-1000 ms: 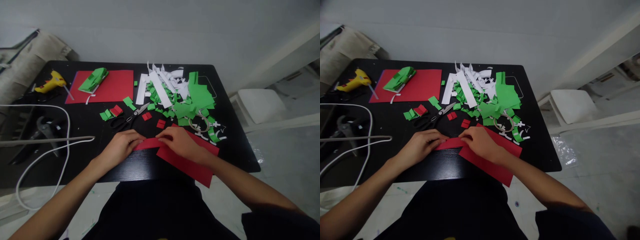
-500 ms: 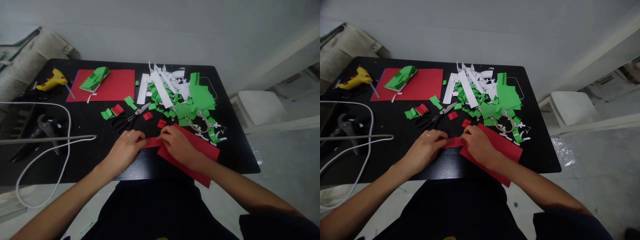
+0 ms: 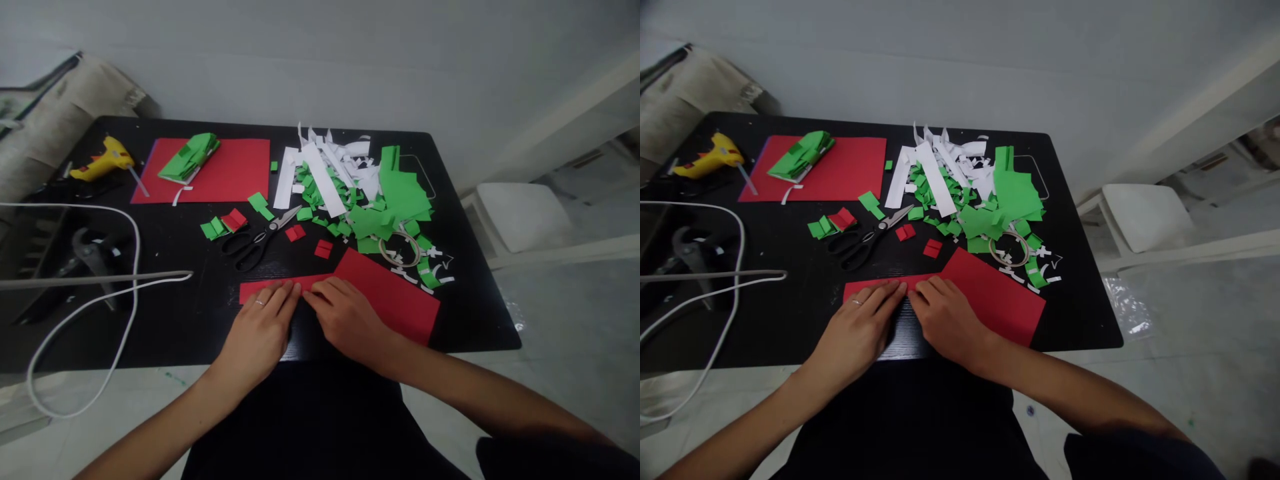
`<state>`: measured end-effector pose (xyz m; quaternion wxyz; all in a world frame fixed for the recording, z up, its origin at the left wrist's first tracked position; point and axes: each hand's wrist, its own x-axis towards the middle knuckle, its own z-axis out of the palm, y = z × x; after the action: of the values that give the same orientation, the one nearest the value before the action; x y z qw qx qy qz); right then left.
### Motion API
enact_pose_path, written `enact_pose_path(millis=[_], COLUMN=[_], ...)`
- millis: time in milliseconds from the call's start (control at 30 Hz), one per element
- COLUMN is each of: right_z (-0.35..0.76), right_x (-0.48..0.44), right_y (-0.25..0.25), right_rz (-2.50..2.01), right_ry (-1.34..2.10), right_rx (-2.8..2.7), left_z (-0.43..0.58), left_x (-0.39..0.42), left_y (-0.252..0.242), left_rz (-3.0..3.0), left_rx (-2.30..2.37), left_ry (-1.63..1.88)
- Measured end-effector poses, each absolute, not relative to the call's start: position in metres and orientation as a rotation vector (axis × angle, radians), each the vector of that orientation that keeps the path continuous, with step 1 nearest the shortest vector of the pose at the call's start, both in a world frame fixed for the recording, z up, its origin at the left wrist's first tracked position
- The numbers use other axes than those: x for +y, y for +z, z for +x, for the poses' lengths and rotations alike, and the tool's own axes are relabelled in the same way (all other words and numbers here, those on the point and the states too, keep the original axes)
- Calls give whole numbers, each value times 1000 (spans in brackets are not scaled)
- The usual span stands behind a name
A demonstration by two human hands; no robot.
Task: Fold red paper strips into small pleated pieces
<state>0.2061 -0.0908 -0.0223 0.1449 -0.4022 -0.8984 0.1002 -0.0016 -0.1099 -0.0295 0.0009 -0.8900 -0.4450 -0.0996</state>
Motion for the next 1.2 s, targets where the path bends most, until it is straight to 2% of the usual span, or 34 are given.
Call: enact_pose_path(millis=[467, 767, 1200], right_z=[252, 245, 235], right_x=[-102, -94, -97], right_y=[-18, -13, -33], right_rz=[-1274, -1201, -1152], right_ry=[74, 139, 121], right_rx=[-2481, -2362, -2559], left_z=[-1, 3, 2], left_x=[-113, -114, -118], left_y=[-32, -32, -25], left_rz=[-2777, -2771, -2791], left_rx=[-1436, -1473, -1492], left_ry=[-367, -327, -197])
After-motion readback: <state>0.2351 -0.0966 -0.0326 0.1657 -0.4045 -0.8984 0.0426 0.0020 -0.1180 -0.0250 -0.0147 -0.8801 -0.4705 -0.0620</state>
